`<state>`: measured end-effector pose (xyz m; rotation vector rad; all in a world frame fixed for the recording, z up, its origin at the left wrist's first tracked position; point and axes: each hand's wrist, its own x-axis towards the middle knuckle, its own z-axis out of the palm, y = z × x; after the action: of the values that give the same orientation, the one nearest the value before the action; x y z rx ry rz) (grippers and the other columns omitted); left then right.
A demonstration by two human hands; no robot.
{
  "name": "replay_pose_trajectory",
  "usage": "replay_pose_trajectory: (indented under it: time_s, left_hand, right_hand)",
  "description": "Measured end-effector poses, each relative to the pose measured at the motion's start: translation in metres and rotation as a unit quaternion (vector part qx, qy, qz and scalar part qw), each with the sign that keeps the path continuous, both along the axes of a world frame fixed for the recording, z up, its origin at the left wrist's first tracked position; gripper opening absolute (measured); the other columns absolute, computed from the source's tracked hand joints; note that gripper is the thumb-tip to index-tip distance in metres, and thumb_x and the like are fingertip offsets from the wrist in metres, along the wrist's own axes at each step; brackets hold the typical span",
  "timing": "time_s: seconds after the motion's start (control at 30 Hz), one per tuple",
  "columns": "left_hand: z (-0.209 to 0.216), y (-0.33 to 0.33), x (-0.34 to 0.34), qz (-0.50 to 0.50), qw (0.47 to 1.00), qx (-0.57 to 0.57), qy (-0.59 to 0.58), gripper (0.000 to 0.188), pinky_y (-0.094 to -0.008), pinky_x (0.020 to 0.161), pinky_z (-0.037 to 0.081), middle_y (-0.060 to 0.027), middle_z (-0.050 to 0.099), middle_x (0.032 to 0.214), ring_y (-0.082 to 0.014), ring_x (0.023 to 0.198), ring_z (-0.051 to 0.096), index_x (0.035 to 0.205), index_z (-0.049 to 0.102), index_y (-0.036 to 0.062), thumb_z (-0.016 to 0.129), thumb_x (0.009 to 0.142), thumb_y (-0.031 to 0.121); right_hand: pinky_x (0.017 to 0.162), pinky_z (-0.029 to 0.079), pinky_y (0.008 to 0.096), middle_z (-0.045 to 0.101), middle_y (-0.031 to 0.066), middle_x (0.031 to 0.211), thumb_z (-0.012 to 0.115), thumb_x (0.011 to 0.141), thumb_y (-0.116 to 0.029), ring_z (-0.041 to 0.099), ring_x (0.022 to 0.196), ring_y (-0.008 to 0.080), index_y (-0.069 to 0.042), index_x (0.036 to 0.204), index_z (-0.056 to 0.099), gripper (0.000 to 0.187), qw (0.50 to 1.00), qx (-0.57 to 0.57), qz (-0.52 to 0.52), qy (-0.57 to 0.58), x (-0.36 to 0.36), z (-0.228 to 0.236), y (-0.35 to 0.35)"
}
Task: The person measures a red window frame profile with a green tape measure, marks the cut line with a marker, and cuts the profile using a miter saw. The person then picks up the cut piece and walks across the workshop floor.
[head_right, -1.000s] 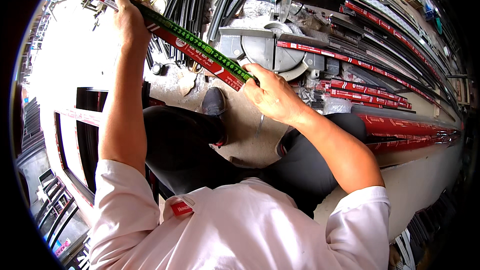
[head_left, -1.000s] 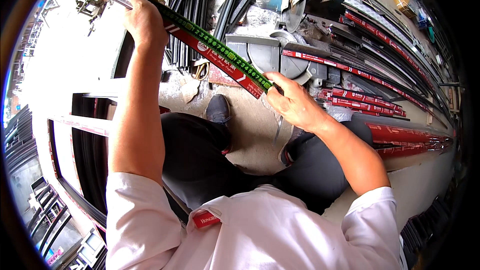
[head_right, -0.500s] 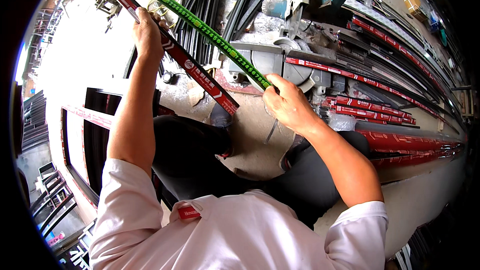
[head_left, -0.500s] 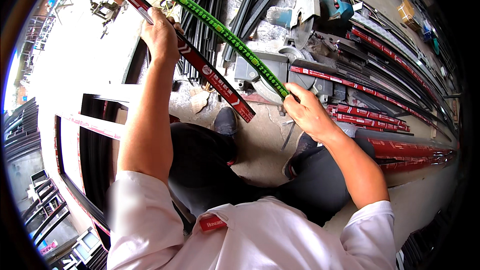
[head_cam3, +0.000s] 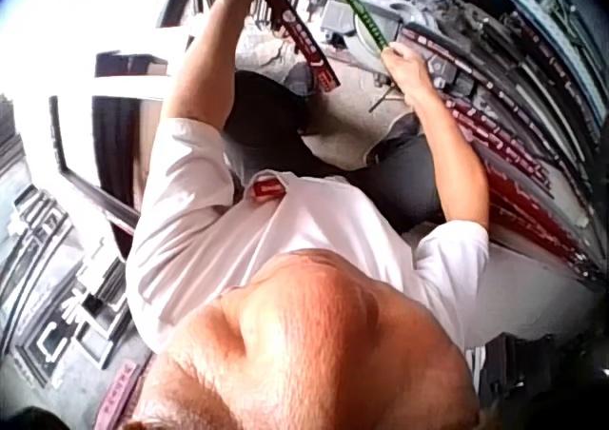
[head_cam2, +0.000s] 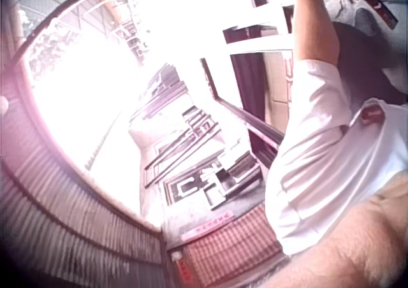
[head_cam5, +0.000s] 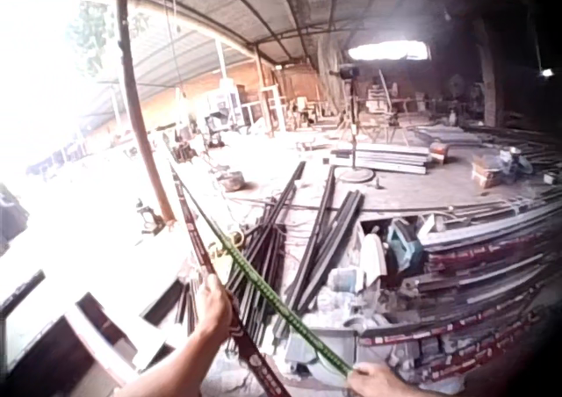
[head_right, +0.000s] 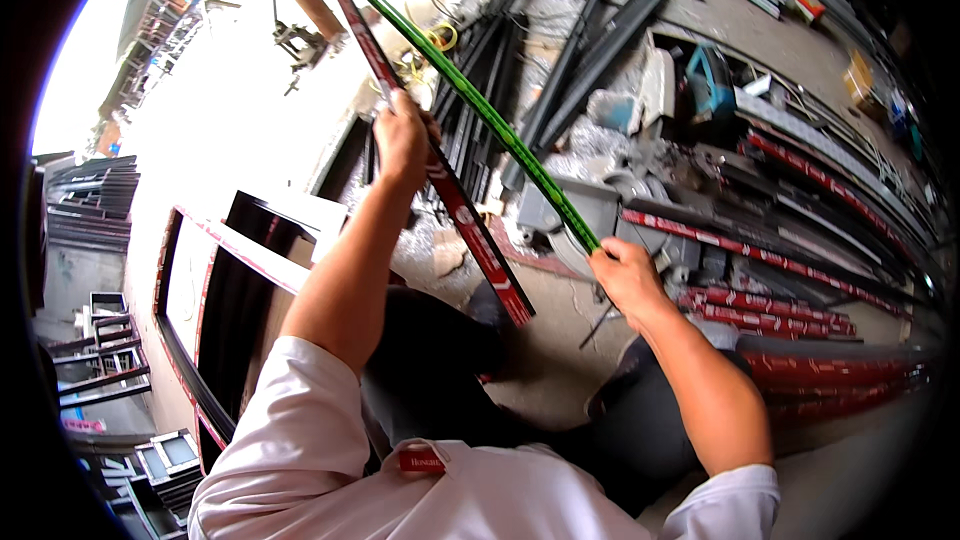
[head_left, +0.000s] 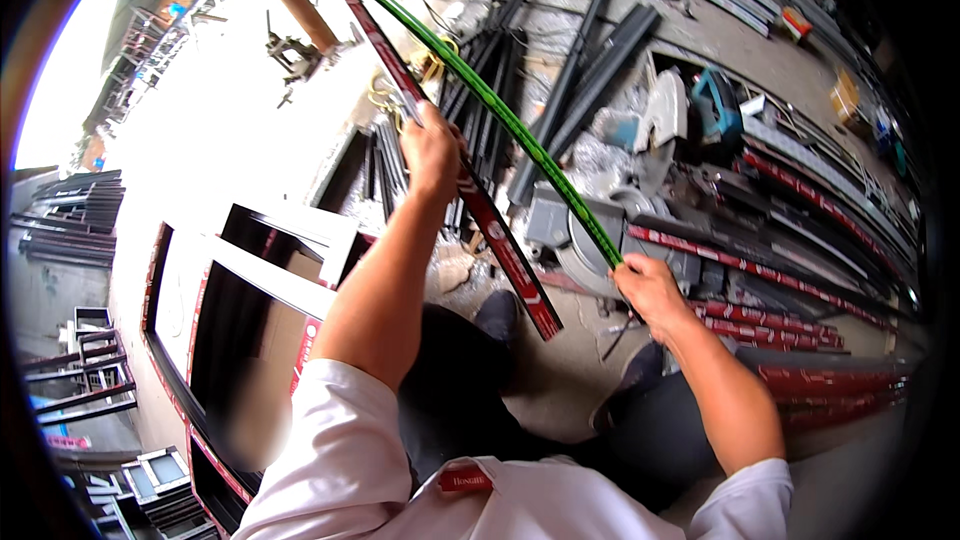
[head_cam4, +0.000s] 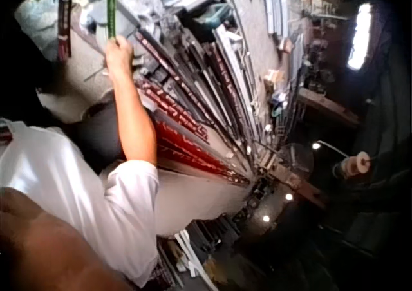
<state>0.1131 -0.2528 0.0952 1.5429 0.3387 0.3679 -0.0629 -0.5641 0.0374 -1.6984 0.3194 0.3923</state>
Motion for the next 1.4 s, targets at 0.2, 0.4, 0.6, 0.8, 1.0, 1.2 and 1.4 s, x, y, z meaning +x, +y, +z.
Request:
replay_pose_trajectory:
  time_s: [0.2,0.4,0.6,0.8,1.0,1.2,1.4]
  left_hand:
    - [-0.008,0.003,0.0,0.018,0.999,-0.043,0.016,0.043,-0.0319,0.044,0.047,-0.0046,0.054,0.067,-0.0164,0.048,0.054,0.089,0.05,0.0063,0.043,0.114,0.04]
    - [-0.021,0.013,0.007,0.049,0.998,-0.045,-0.009,0.042,-0.033,0.041,0.044,-0.0052,0.054,0.065,-0.0169,0.046,0.053,0.091,0.048,0.005,0.045,0.114,0.041]
    - [-0.029,0.016,0.013,0.066,0.997,-0.024,-0.03,0.042,-0.0359,0.041,0.044,-0.0066,0.055,0.061,-0.0194,0.044,0.054,0.09,0.05,0.0028,0.047,0.113,0.038]
    - [-0.031,0.02,0.016,0.075,0.997,0.004,-0.03,0.043,-0.0355,0.041,0.045,-0.0076,0.056,0.06,-0.0198,0.044,0.056,0.092,0.052,0.0018,0.047,0.113,0.039]
    - [-0.023,0.016,0.013,0.062,0.998,0.014,-0.027,0.045,-0.0366,0.042,0.045,-0.0101,0.059,0.06,-0.0204,0.045,0.056,0.083,0.051,0.0024,0.046,0.111,0.037]
    - [-0.018,0.008,0.009,0.062,0.997,0.008,-0.05,0.046,-0.0354,0.045,0.047,-0.0097,0.058,0.06,-0.0199,0.046,0.056,0.083,0.051,0.0026,0.044,0.113,0.036]
    - [-0.014,0.009,0.007,0.062,0.996,0.047,-0.04,0.055,-0.036,0.048,0.05,-0.0114,0.062,0.059,-0.0211,0.045,0.058,0.076,0.059,-0.0005,0.042,0.113,0.036]
  right_hand:
    - [0.054,0.03,0.0291,0.05,-0.0078,0.068,0.065,0.099,-0.018,0.04,0.062,0.0041,0.0,0.09,0.072,0.021,1.0,-0.01,0.004,0.008,-0.003,0.003,0.008]
    - [0.054,0.031,0.0273,0.054,-0.0073,0.072,0.065,0.099,-0.018,0.042,0.063,0.0032,-0.002,0.094,0.072,0.018,0.998,0.036,0.018,0.039,-0.017,-0.002,0.003]
    - [0.054,0.031,0.0271,0.049,-0.0082,0.072,0.062,0.101,-0.015,0.04,0.063,0.0035,-0.007,0.091,0.065,0.013,0.996,0.07,0.044,0.035,-0.017,0.002,0.02]
    - [0.059,0.034,0.0257,0.05,-0.007,0.079,0.058,0.105,-0.016,0.041,0.069,0.0035,-0.006,0.098,0.063,0.014,0.992,0.107,0.06,0.03,-0.01,-0.001,0.024]
    - [0.056,0.043,0.0268,0.057,-0.0043,0.082,0.056,0.107,-0.021,0.048,0.067,0.0045,-0.006,0.108,0.067,0.018,0.994,0.081,0.069,0.04,-0.003,-0.006,0.015]
    - [0.057,0.038,0.0262,0.053,-0.006,0.079,0.057,0.104,-0.016,0.044,0.067,0.0037,-0.004,0.104,0.066,0.015,0.995,0.085,0.05,0.007,-0.008,-0.002,0.023]
    - [0.06,0.045,0.027,0.057,-0.0046,0.085,0.058,0.103,-0.015,0.049,0.071,0.0044,-0.001,0.124,0.066,0.026,0.995,0.078,0.066,0.023,-0.008,-0.008,0.015]
